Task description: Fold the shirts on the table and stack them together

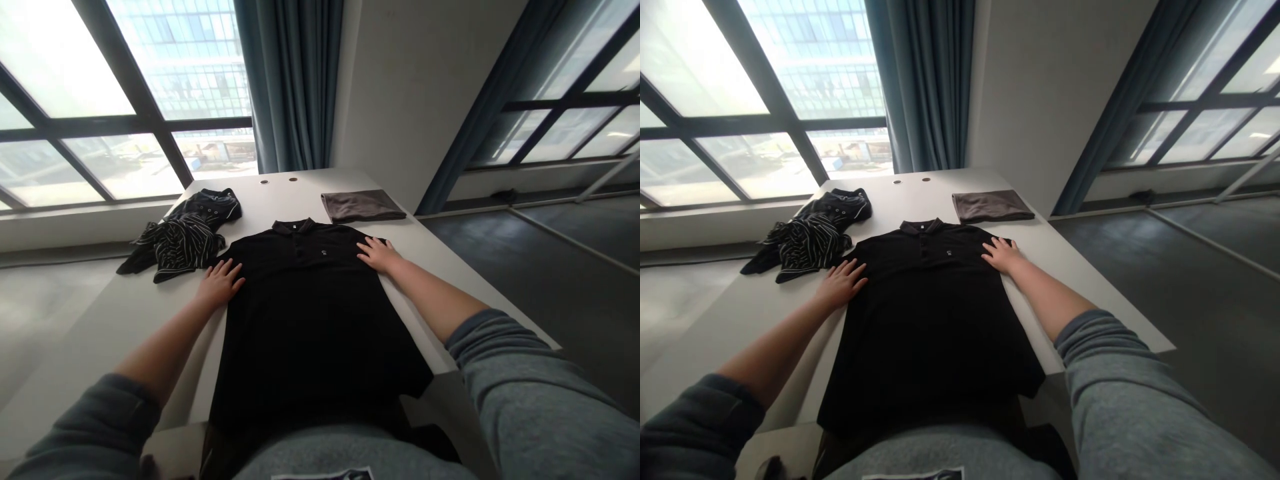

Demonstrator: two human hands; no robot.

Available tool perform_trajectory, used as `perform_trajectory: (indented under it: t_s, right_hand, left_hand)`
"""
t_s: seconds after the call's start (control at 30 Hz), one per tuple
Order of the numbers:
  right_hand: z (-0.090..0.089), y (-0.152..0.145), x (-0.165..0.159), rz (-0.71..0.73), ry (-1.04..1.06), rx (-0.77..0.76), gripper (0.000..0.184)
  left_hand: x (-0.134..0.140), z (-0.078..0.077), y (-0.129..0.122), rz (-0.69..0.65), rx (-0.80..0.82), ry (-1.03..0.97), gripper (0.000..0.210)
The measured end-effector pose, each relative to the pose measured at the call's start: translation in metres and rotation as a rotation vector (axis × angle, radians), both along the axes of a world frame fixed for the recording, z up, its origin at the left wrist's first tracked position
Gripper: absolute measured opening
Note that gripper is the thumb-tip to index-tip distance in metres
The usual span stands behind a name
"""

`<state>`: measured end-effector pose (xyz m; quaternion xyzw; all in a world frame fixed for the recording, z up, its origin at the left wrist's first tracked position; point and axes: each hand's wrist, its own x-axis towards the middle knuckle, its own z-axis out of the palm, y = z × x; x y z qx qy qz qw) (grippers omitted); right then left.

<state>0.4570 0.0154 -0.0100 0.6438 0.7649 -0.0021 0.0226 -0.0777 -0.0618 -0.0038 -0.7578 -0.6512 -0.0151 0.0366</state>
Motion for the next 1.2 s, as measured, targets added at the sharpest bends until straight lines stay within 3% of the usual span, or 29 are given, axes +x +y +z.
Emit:
perform_trajectory:
  t_s: [0.13, 0.27, 0.33, 0.43, 0.67, 0.87, 0.97, 1.07, 1.2]
  right_hand:
    - [0.009, -0.075, -0.012, 0.146, 0.036, 0.209, 0.063]
    - [-0.016, -0.174, -0.017, 0.263, 0.152, 0.162, 0.069]
    - [-0.033, -0.211, -0.015, 0.27, 0.173, 0.115, 0.069]
    - [-0.046, -0.241, -0.014, 0.253, 0.209, 0.118, 0.067]
    - [-0.03, -0.252, -0.014, 0.216, 0.304, 0.114, 0.058]
    - [-0.036, -0.274, 0.001, 0.21, 0.339, 0.091, 0.059]
    - [-0.037, -0.271, 0.009, 0.197, 0.379, 0.096, 0.055]
    - [-0.034, -0.241, 0.018, 0.14, 0.447, 0.167, 0.05]
    - [-0.026, -0.159, 0.024, -0.098, 0.44, 0.24, 0.049]
  left_hand:
    - [0.006, -0.002, -0.077, -0.196, 0.141, -0.091, 0.064]
    - [0.012, -0.024, -0.164, -0.416, 0.117, -0.131, 0.066]
    - [0.011, -0.034, -0.19, -0.461, 0.105, -0.109, 0.069]
    - [0.008, -0.038, -0.204, -0.447, 0.074, -0.107, 0.069]
    - [0.003, -0.028, -0.212, -0.374, 0.019, -0.178, 0.063]
    - [-0.011, -0.044, -0.255, -0.322, 0.089, -0.176, 0.07]
    - [-0.015, -0.044, -0.264, -0.291, 0.086, -0.203, 0.066]
    - [-0.019, -0.028, -0.242, -0.166, 0.054, -0.244, 0.049]
    - [-0.024, 0.002, -0.159, 0.189, 0.073, -0.299, 0.055]
